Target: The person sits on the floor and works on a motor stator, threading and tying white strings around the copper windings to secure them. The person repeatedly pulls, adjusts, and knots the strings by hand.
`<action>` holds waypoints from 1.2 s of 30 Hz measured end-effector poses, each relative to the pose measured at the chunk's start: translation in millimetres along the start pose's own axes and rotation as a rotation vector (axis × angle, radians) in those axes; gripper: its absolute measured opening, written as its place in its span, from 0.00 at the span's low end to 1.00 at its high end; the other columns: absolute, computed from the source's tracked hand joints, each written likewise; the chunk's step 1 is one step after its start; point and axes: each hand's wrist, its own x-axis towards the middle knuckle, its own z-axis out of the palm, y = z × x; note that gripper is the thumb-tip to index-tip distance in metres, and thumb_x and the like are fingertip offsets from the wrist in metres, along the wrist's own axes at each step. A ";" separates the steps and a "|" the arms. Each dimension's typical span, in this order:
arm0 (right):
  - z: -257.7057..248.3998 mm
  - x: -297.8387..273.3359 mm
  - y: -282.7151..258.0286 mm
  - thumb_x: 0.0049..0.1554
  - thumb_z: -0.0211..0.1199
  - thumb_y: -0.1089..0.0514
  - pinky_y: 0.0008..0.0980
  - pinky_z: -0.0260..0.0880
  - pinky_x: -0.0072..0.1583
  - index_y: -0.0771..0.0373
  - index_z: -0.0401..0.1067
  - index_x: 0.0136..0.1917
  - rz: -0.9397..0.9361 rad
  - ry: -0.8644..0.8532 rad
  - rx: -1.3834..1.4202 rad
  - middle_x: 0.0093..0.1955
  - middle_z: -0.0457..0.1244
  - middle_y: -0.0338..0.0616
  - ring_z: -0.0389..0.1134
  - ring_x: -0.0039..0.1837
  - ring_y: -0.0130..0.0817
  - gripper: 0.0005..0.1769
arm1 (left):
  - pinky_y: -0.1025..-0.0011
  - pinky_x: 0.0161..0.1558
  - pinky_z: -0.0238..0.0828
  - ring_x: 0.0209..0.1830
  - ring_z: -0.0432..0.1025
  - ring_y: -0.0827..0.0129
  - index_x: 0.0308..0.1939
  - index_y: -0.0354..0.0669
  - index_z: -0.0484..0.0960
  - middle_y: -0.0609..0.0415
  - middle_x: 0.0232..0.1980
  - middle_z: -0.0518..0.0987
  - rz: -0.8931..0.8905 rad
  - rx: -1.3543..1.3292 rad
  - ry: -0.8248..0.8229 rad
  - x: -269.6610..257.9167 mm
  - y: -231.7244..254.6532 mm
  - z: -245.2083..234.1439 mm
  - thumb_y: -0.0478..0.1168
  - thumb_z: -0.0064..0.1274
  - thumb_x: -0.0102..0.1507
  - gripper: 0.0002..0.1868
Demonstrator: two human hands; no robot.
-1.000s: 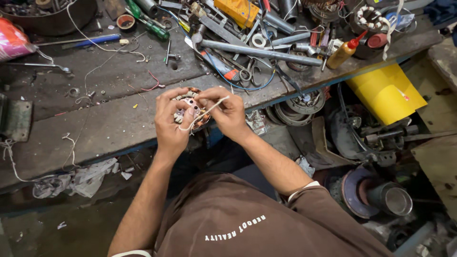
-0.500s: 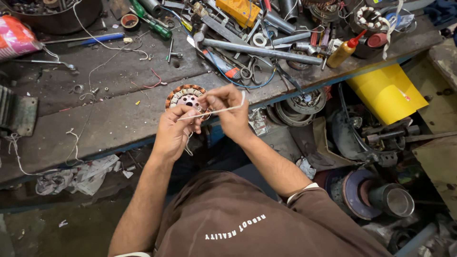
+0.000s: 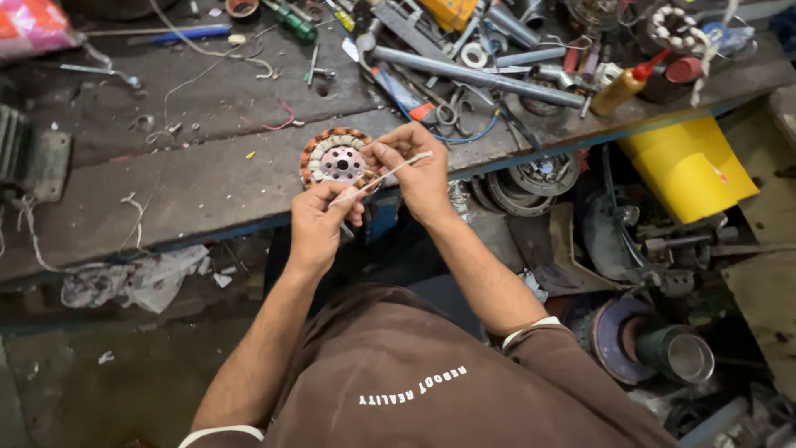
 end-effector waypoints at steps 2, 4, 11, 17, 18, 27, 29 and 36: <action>1.2 1.8 -2.5 0.62 0.63 0.71 0.32 0.78 0.54 0.68 0.70 0.50 0.017 -0.047 0.003 0.50 0.71 0.53 0.74 0.49 0.33 0.05 | 0.78 0.34 0.73 0.28 0.73 0.78 0.42 0.32 0.83 0.56 0.32 0.80 -0.002 0.001 0.022 1.8 3.3 -0.2 0.37 0.53 0.69 0.09; 3.6 -0.2 -3.0 0.62 0.62 0.72 0.32 0.77 0.57 0.68 0.69 0.50 0.018 -0.095 0.032 0.51 0.71 0.54 0.74 0.51 0.33 0.05 | 0.77 0.33 0.73 0.27 0.73 0.78 0.41 0.32 0.83 0.55 0.31 0.81 -0.002 0.027 0.033 1.0 4.9 -0.4 0.37 0.54 0.69 0.09; 1.3 9.8 -0.6 0.64 0.60 0.71 0.32 0.78 0.53 0.65 0.64 0.48 0.028 -0.106 0.063 0.50 0.72 0.56 0.74 0.49 0.33 0.07 | 0.78 0.34 0.73 0.29 0.74 0.78 0.42 0.32 0.83 0.55 0.34 0.82 0.045 -0.002 0.029 0.6 9.4 -7.6 0.33 0.55 0.68 0.05; -9.3 23.6 -0.1 0.64 0.61 0.68 0.31 0.76 0.54 0.65 0.65 0.49 -0.068 -0.201 -0.176 0.50 0.71 0.50 0.73 0.54 0.30 0.06 | 0.78 0.37 0.72 0.32 0.74 0.78 0.42 0.32 0.82 0.55 0.36 0.82 0.231 0.133 0.194 -0.4 15.7 -44.7 0.30 0.56 0.67 0.02; -11.7 25.7 -1.7 0.64 0.62 0.68 0.32 0.75 0.56 0.66 0.65 0.49 -0.096 -0.282 -0.228 0.51 0.71 0.49 0.73 0.54 0.30 0.06 | 0.78 0.37 0.72 0.32 0.73 0.79 0.42 0.32 0.82 0.56 0.35 0.81 0.241 0.151 0.231 -0.2 16.2 -51.6 0.30 0.56 0.68 0.03; -17.5 43.7 -18.9 0.61 0.63 0.70 0.30 0.71 0.57 0.68 0.71 0.49 -0.099 -0.535 -0.534 0.51 0.72 0.44 0.71 0.54 0.28 0.03 | 0.80 0.37 0.67 0.32 0.70 0.81 0.41 0.35 0.81 0.60 0.34 0.79 0.257 0.228 0.275 3.8 13.7 -65.5 0.33 0.59 0.69 0.04; -17.8 45.6 -20.2 0.60 0.61 0.69 0.29 0.72 0.52 0.68 0.70 0.49 0.038 -0.524 -0.494 0.51 0.71 0.43 0.70 0.51 0.27 0.03 | 0.80 0.37 0.67 0.32 0.71 0.82 0.41 0.35 0.81 0.61 0.34 0.78 0.254 0.236 0.276 4.3 14.8 -64.3 0.33 0.59 0.69 0.05; -20.6 57.8 -14.2 0.62 0.62 0.69 0.29 0.71 0.59 0.69 0.70 0.51 -0.064 -0.607 -0.491 0.52 0.70 0.43 0.71 0.56 0.28 0.03 | 0.81 0.39 0.66 0.35 0.69 0.83 0.41 0.34 0.80 0.62 0.37 0.75 0.309 0.242 0.246 1.2 18.5 -65.3 0.33 0.58 0.70 0.06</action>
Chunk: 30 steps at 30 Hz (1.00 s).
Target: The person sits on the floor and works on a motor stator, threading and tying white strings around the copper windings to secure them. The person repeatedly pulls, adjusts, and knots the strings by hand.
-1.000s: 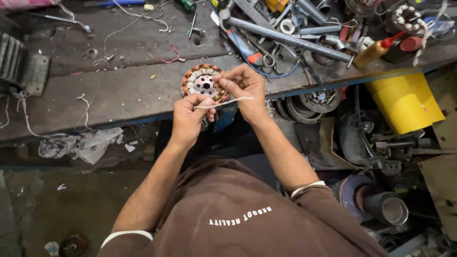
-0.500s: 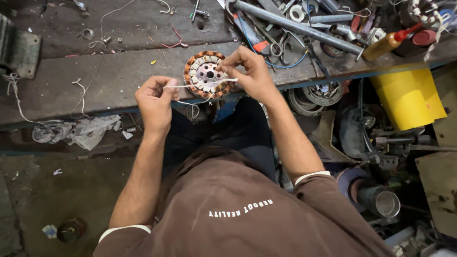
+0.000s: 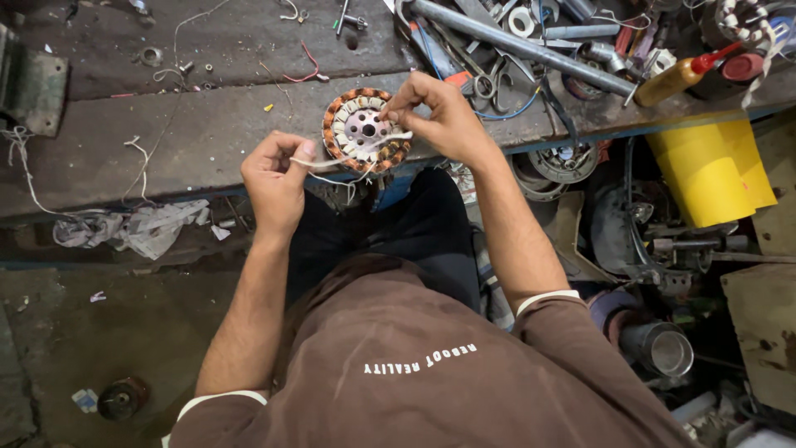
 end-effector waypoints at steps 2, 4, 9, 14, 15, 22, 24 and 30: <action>0.4 -1.7 3.3 0.62 0.63 0.69 0.28 0.71 0.58 0.68 0.70 0.50 0.004 -0.015 -0.001 0.51 0.70 0.42 0.71 0.55 0.26 0.04 | 0.81 0.40 0.65 0.36 0.69 0.83 0.41 0.33 0.79 0.63 0.37 0.75 0.005 -0.001 -0.001 -3.3 -2.0 0.9 0.33 0.58 0.70 0.06; 3.6 -0.6 4.9 0.62 0.64 0.67 0.27 0.69 0.54 0.68 0.70 0.50 0.048 -0.007 -0.003 0.47 0.68 0.39 0.69 0.51 0.24 0.04 | 0.81 0.40 0.65 0.36 0.69 0.83 0.40 0.34 0.79 0.62 0.37 0.74 0.027 0.011 -0.007 -3.5 -2.7 -1.2 0.33 0.59 0.71 0.06; 11.2 6.1 0.0 0.62 0.67 0.66 0.24 0.65 0.49 0.67 0.70 0.48 0.080 0.017 -0.031 0.41 0.64 0.35 0.64 0.45 0.21 0.06 | 0.81 0.40 0.64 0.36 0.68 0.83 0.41 0.34 0.79 0.63 0.38 0.75 0.016 0.010 -0.010 -2.0 -2.8 -2.7 0.32 0.59 0.70 0.05; 20.9 11.8 -9.5 0.57 0.66 0.68 0.24 0.62 0.45 0.67 0.72 0.46 0.113 0.025 -0.171 0.39 0.64 0.36 0.63 0.42 0.21 0.05 | 0.81 0.42 0.66 0.38 0.69 0.82 0.42 0.33 0.79 0.62 0.40 0.75 0.038 -0.018 -0.012 -5.1 -4.3 -0.4 0.32 0.59 0.70 0.05; 23.7 13.0 -10.8 0.57 0.64 0.69 0.24 0.64 0.47 0.68 0.71 0.47 0.087 0.011 -0.116 0.40 0.65 0.36 0.64 0.43 0.21 0.05 | 0.81 0.41 0.67 0.37 0.69 0.82 0.42 0.33 0.79 0.62 0.39 0.75 0.023 -0.029 -0.010 -5.4 -4.1 -0.4 0.32 0.59 0.70 0.05; 21.3 21.8 -8.6 0.57 0.61 0.70 0.24 0.67 0.49 0.69 0.71 0.49 0.097 -0.060 -0.018 0.40 0.66 0.38 0.65 0.44 0.21 0.06 | 0.80 0.43 0.69 0.38 0.71 0.82 0.43 0.33 0.78 0.62 0.40 0.76 0.024 -0.034 -0.028 -6.5 -2.7 -1.4 0.32 0.58 0.71 0.05; 17.1 24.1 -7.6 0.56 0.61 0.70 0.24 0.68 0.50 0.69 0.70 0.48 0.094 -0.096 0.002 0.41 0.66 0.38 0.67 0.45 0.21 0.05 | 0.81 0.44 0.69 0.39 0.71 0.82 0.43 0.33 0.79 0.62 0.41 0.76 0.025 -0.033 -0.033 -7.2 -2.3 -1.0 0.31 0.58 0.70 0.05; 15.6 31.3 -8.8 0.53 0.61 0.70 0.26 0.69 0.48 0.69 0.71 0.46 0.014 -0.141 -0.115 0.39 0.68 0.39 0.69 0.44 0.23 0.06 | 0.81 0.44 0.68 0.40 0.71 0.82 0.45 0.32 0.79 0.61 0.43 0.76 0.028 -0.035 -0.055 -8.4 -1.5 -1.5 0.30 0.58 0.70 0.04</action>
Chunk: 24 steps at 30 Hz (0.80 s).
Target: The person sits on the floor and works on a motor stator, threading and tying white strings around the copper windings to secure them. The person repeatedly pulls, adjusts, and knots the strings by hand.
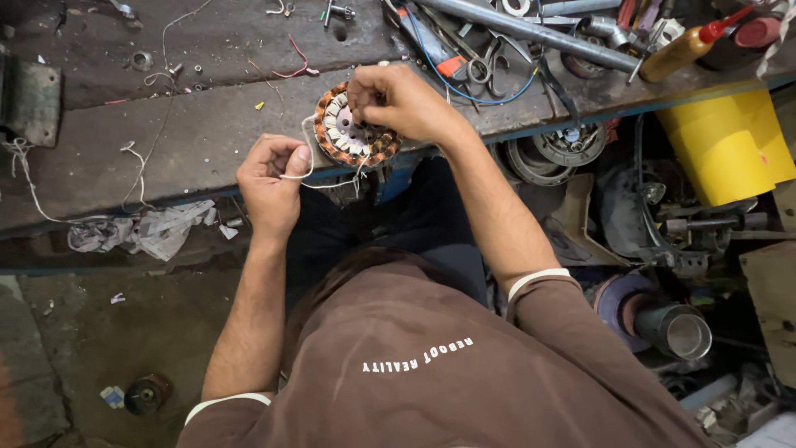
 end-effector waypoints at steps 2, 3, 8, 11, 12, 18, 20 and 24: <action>1.8 -0.3 0.0 0.52 0.60 0.70 0.26 0.71 0.49 0.69 0.71 0.46 -0.010 -0.014 0.037 0.40 0.69 0.40 0.71 0.45 0.23 0.06 | 0.81 0.44 0.69 0.40 0.71 0.82 0.45 0.32 0.79 0.61 0.44 0.76 -0.004 -0.009 -0.005 -2.7 -0.6 -0.6 0.30 0.58 0.70 0.04; 2.0 -0.3 -0.1 0.53 0.63 0.69 0.28 0.70 0.48 0.68 0.72 0.46 0.007 -0.013 -0.005 0.39 0.69 0.41 0.70 0.44 0.25 0.06 | 0.81 0.44 0.69 0.41 0.71 0.82 0.45 0.32 0.79 0.61 0.44 0.76 -0.003 -0.023 -0.010 -2.5 -0.9 -0.8 0.30 0.58 0.70 0.04; 4.3 -2.4 -0.4 0.51 0.67 0.69 0.33 0.69 0.50 0.67 0.77 0.46 -0.045 0.005 -0.135 0.41 0.70 0.44 0.70 0.46 0.35 0.08 | 0.81 0.44 0.69 0.41 0.72 0.82 0.46 0.31 0.79 0.60 0.44 0.76 -0.006 -0.002 -0.010 -0.7 -1.0 -1.9 0.29 0.58 0.70 0.04; 6.7 -4.6 1.2 0.52 0.68 0.66 0.35 0.70 0.53 0.66 0.76 0.45 -0.037 -0.003 -0.134 0.44 0.70 0.45 0.73 0.49 0.38 0.07 | 0.81 0.44 0.70 0.41 0.72 0.82 0.46 0.31 0.78 0.60 0.45 0.76 -0.004 -0.018 -0.013 -1.7 -2.6 -1.7 0.29 0.57 0.70 0.04; 7.0 -5.0 1.6 0.52 0.68 0.66 0.38 0.69 0.58 0.66 0.77 0.45 -0.088 0.007 -0.156 0.44 0.70 0.46 0.73 0.50 0.40 0.06 | 0.81 0.45 0.70 0.41 0.73 0.82 0.46 0.31 0.78 0.60 0.45 0.76 -0.003 -0.019 -0.014 -1.7 -3.3 -1.9 0.28 0.57 0.70 0.04; 5.6 -12.9 -3.5 0.55 0.67 0.67 0.41 0.67 0.67 0.67 0.77 0.47 -0.106 0.027 -0.234 0.49 0.68 0.48 0.71 0.55 0.45 0.05 | 0.81 0.44 0.70 0.41 0.72 0.82 0.46 0.31 0.79 0.60 0.45 0.75 -0.006 -0.010 -0.008 -3.5 -6.8 -3.5 0.29 0.58 0.70 0.04; 4.7 -18.3 -7.7 0.55 0.67 0.67 0.38 0.70 0.58 0.68 0.76 0.47 0.000 0.041 -0.287 0.54 0.66 0.50 0.70 0.56 0.45 0.06 | 0.81 0.44 0.69 0.40 0.71 0.82 0.46 0.31 0.79 0.60 0.44 0.75 -0.012 0.004 -0.003 -4.3 -6.7 -4.1 0.29 0.59 0.70 0.04; 1.8 -24.6 -12.4 0.56 0.66 0.68 0.38 0.70 0.61 0.68 0.76 0.48 -0.073 0.047 -0.287 0.57 0.66 0.47 0.70 0.60 0.44 0.06 | 0.80 0.45 0.66 0.42 0.69 0.81 0.46 0.30 0.80 0.59 0.46 0.76 0.041 0.102 -0.010 -4.8 -4.6 -3.9 0.29 0.59 0.71 0.03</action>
